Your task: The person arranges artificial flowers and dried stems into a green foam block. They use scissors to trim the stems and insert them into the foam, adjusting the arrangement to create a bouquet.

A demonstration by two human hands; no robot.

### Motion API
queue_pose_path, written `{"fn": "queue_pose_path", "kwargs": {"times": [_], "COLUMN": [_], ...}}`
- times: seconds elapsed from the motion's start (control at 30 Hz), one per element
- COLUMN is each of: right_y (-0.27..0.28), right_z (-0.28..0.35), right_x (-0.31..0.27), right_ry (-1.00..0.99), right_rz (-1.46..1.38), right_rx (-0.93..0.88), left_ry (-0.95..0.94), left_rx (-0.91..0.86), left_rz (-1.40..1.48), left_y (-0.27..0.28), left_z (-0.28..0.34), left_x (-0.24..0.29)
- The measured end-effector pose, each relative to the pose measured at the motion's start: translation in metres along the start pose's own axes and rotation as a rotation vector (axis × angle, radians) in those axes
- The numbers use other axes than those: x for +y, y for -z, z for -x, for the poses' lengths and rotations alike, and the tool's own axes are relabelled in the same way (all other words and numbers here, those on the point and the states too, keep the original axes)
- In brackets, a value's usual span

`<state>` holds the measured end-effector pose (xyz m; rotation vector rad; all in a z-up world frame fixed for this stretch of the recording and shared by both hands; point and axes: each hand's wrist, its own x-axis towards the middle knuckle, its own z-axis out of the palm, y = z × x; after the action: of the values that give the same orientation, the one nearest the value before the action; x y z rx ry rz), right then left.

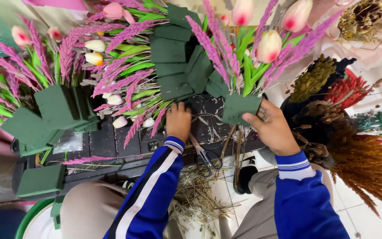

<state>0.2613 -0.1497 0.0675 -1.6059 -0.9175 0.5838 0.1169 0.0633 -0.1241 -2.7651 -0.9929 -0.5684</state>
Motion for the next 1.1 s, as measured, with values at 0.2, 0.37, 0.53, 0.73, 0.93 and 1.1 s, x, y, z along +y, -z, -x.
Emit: {"fn": "queue_pose_path", "kwargs": {"times": [0.2,0.37,0.53,0.73,0.93,1.1], "right_y": [0.005,0.000,-0.014,-0.025,-0.038,-0.041], "right_z": [0.000,-0.001,-0.001,0.003,0.006,0.008], "right_x": [0.003,-0.009,-0.007,0.001,0.008,0.022], "right_ry": [-0.002,-0.041,-0.053,-0.089,-0.123,-0.122], "right_rz": [0.002,-0.019,-0.045,-0.036,-0.023,-0.017], "right_rx": [0.001,0.013,-0.007,-0.070,-0.130,-0.228], "left_ry": [0.000,0.237,0.575,0.721,0.581,0.618], "left_rx": [0.012,-0.084,-0.035,0.064,0.213,0.335], "left_rz": [-0.006,0.621,1.030,1.382,1.591,1.702], "left_y": [-0.010,0.054,0.062,0.101,0.159,0.189], "left_z": [0.007,0.007,0.011,0.011,0.007,0.004], "left_x": [-0.024,-0.029,-0.044,-0.044,-0.038,-0.036]}}
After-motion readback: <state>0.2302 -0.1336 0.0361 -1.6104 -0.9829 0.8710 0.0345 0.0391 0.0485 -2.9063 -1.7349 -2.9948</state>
